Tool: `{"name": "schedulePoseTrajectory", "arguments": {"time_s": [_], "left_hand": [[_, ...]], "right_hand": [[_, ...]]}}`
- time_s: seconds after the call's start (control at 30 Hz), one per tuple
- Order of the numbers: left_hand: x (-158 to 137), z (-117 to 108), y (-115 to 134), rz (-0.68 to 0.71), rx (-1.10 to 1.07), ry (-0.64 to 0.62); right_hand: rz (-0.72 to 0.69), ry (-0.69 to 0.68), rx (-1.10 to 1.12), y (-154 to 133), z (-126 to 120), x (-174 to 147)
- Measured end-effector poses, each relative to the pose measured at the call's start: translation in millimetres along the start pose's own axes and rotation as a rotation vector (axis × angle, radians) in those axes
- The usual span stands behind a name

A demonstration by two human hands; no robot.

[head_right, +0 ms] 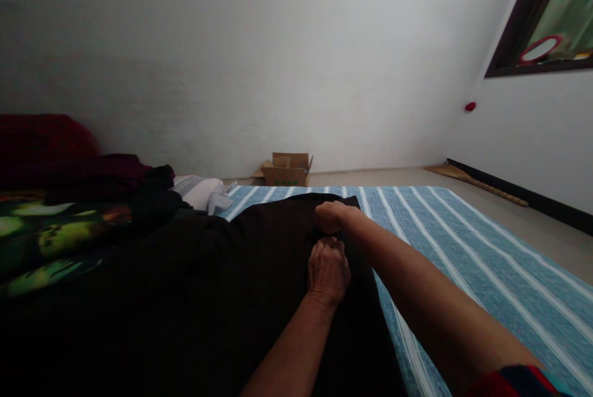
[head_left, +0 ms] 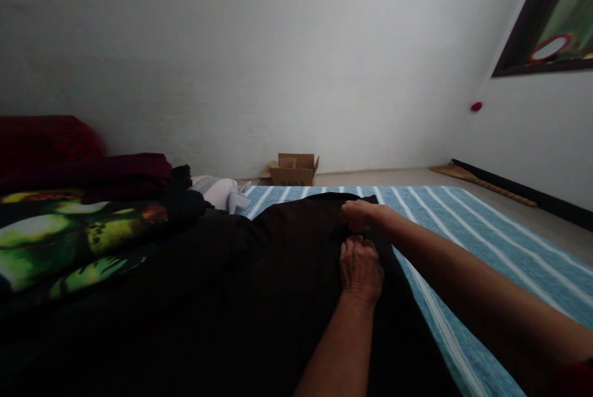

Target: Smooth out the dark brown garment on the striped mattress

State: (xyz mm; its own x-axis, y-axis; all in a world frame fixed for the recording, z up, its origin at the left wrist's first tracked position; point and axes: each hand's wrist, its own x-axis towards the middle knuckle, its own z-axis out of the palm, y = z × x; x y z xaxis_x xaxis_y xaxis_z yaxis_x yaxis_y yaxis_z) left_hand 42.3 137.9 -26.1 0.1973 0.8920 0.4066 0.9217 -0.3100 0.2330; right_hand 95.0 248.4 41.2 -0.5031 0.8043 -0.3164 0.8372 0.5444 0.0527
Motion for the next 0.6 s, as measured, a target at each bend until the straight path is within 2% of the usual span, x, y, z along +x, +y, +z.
{"name": "schedulePoseTrajectory", "arguments": {"time_s": [0.37, 0.6], "left_hand": [[-0.3, 3.6, -0.4, 0.007, -0.032, 0.037], [0.2, 2.9, -0.9, -0.008, -0.053, 0.014]], "right_hand": [[-0.171, 0.109, -0.231, 9.2, -2.3, -0.7], [-0.19, 0.177, -0.226, 18.4, 4.4, 4.1]]}}
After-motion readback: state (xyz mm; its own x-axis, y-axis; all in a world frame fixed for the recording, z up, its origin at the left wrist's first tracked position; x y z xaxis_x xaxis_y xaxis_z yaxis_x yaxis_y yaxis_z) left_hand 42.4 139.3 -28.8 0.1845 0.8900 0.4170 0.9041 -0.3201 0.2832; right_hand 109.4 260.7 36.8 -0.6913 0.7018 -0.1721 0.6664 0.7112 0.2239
